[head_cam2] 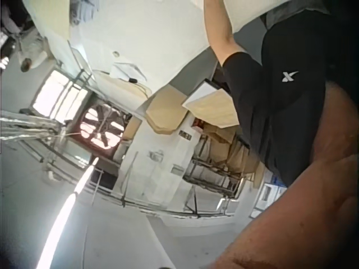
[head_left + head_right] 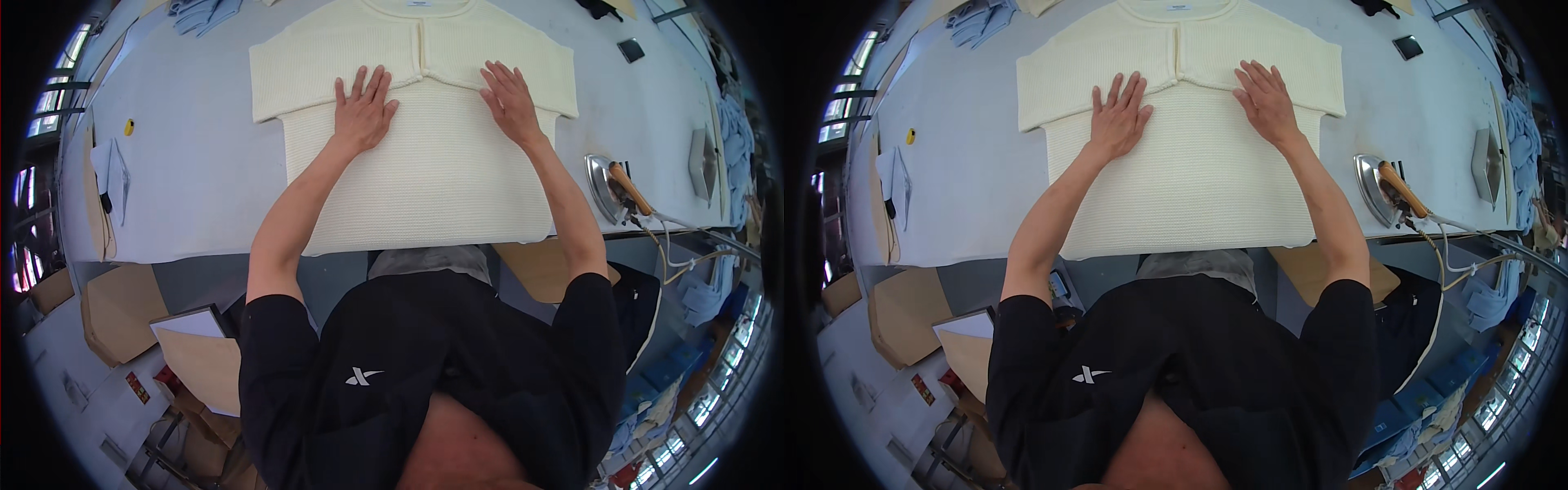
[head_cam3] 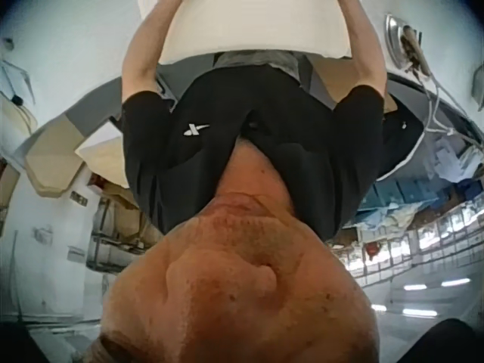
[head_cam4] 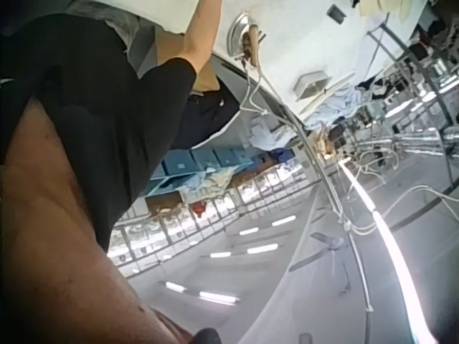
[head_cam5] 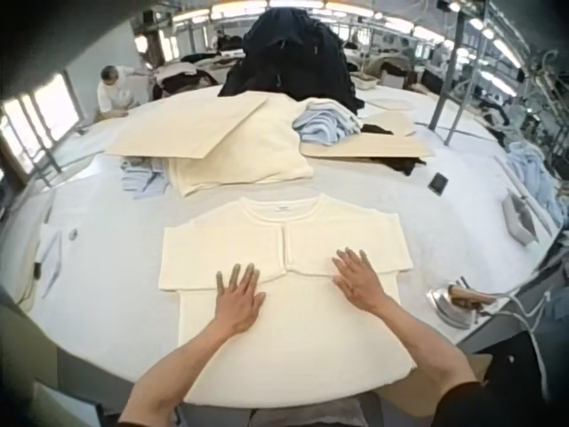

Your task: Ironing and folding a white knit garment on a work table.

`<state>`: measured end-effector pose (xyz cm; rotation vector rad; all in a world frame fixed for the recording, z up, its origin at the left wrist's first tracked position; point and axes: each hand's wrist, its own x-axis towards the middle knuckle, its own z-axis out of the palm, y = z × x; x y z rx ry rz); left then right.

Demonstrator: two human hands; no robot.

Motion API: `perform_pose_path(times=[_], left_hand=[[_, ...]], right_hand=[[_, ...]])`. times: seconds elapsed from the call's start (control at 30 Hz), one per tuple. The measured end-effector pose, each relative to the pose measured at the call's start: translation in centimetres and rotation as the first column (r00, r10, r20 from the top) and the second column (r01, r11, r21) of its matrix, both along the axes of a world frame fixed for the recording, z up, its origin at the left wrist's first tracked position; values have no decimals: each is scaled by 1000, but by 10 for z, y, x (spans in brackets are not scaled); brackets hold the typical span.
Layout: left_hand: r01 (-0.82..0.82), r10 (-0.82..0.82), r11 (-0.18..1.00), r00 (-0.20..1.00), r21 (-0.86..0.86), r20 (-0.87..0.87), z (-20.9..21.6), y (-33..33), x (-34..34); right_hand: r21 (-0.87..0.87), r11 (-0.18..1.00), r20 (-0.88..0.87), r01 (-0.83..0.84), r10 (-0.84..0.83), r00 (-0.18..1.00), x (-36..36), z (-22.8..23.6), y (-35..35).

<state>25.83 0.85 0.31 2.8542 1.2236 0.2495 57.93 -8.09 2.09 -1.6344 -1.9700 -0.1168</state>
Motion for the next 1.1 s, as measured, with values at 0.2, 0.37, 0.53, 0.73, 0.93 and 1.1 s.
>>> perform_pose_path(times=[0.2, 0.37, 0.53, 0.73, 0.93, 1.1], left_hand=[[11, -26, 996, 987, 91, 161, 0, -22, 26], [269, -258, 963, 869, 35, 423, 19, 15, 137], [330, -297, 926, 936, -182, 189, 16, 37, 151], [372, -314, 892, 919, -257, 239, 16, 39, 158], [362, -259, 906, 884, -219, 390, 18, 25, 130], [111, -79, 992, 925, -66, 372, 22, 25, 64]], right_hand=[[94, 973, 84, 212, -220, 972, 46, -31, -41], [13, 999, -145, 43, -41, 989, 28, -17, 8], [-220, 974, -99, -43, 21, 995, 47, -19, 13], [-120, 988, -62, -95, 88, 994, 42, -24, 17], [-63, 996, -9, 56, -57, 998, 74, -16, -16], [-139, 884, 193, 445, -417, 888, 134, -55, -83]])
